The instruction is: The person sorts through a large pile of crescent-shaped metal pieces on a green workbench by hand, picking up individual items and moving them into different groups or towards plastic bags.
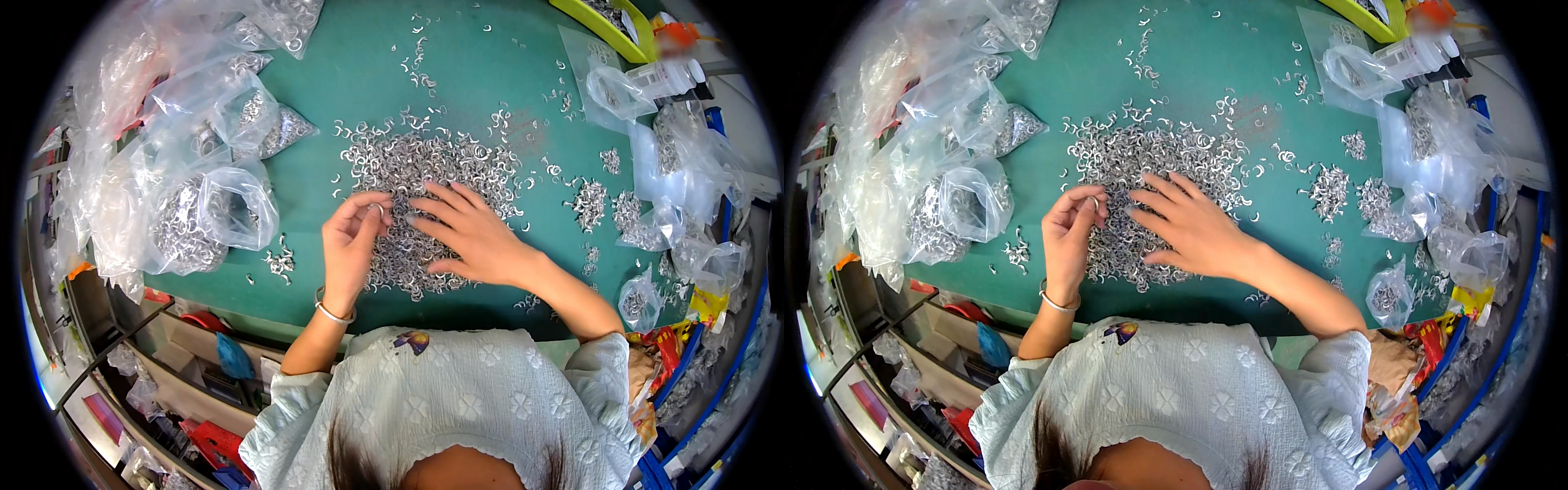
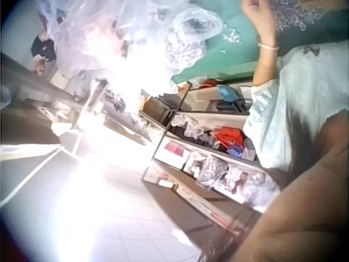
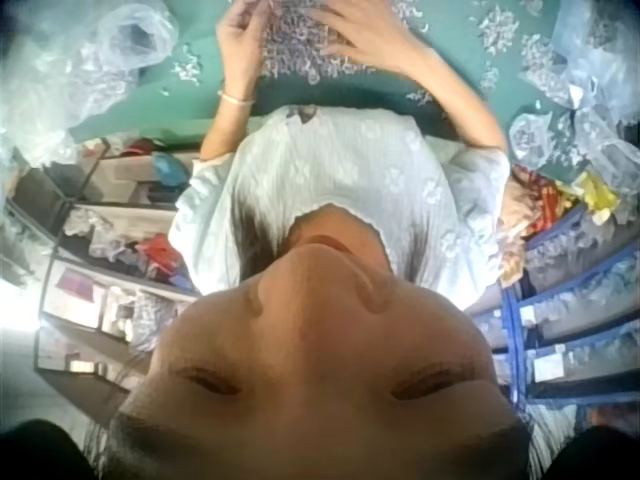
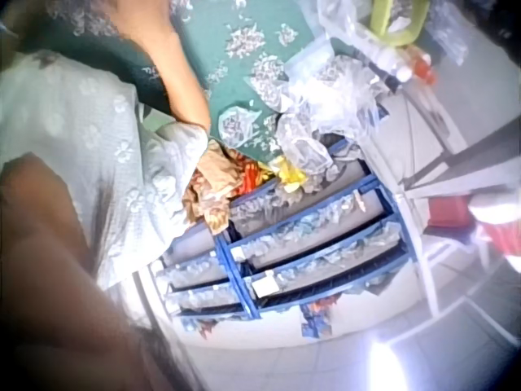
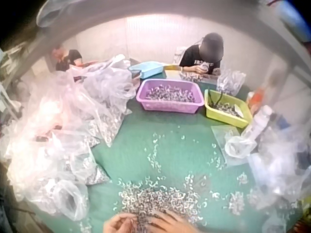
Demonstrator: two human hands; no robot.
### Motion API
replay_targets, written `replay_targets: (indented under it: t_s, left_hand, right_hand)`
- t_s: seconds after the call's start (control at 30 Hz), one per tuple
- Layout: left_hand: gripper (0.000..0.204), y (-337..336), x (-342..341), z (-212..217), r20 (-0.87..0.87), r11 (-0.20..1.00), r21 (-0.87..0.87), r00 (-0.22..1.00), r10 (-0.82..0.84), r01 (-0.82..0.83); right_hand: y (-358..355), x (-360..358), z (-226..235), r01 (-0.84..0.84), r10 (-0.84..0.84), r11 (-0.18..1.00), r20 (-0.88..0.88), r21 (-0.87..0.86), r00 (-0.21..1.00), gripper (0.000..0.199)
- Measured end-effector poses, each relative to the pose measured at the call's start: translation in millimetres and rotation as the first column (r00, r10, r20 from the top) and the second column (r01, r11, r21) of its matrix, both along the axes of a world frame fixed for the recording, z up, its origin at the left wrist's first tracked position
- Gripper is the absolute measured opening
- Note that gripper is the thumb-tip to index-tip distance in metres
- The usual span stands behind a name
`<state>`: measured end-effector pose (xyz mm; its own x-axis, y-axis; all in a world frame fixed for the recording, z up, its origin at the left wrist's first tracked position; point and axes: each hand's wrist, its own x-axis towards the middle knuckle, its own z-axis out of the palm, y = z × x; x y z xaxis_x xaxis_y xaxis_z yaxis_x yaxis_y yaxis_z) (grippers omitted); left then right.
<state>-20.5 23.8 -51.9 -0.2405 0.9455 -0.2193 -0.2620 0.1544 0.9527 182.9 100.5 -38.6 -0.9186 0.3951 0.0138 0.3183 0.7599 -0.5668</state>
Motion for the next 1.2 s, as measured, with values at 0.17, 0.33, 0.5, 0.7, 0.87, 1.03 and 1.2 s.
replay_targets:
  t_s: [0.17,0.33,0.5,0.7,0.87,1.03,1.2]
  left_hand:
    - [0.019,0,-1,-1,-0.022,1.0,-0.027,1.0,-0.014,0.013]
    - [0.019,1,8,4,0.037,0.997,-0.003,0.997,-0.073,0.074]
    - [0.021,-1,15,8,0.133,0.976,-0.001,0.967,-0.218,0.22]
    - [0.021,-4,25,11,0.102,0.949,-0.078,0.949,-0.298,0.306]
    - [0.024,-8,32,11,0.176,0.93,-0.059,0.921,-0.349,0.364]
    - [0.029,-11,40,11,0.316,0.902,-0.07,0.867,-0.386,0.427]
    - [0.029,-15,40,6,0.316,0.898,-0.059,0.861,-0.398,0.436]
  right_hand:
    - [-10,24,9,0.03,-0.072,0.984,-0.242,-0.174,0.968,0.025]
    - [42,35,-2,0.566,-0.509,0.819,-0.331,0.098,0.795,0.017]
    - [70,37,-18,0.418,-0.387,0.849,-0.16,0.323,0.908,0.017]
    - [76,39,-21,0.316,-0.283,0.849,-0.139,0.423,0.949,0.011]
    - [55,40,-11,0.478,-0.403,0.836,-0.29,0.269,0.868,0.009]
    - [37,43,-10,0.631,-0.569,0.749,-0.29,0.204,0.77,0.009]
    - [21,44,-8,0.692,-0.669,0.719,-0.342,-0.07,0.66,0.015]
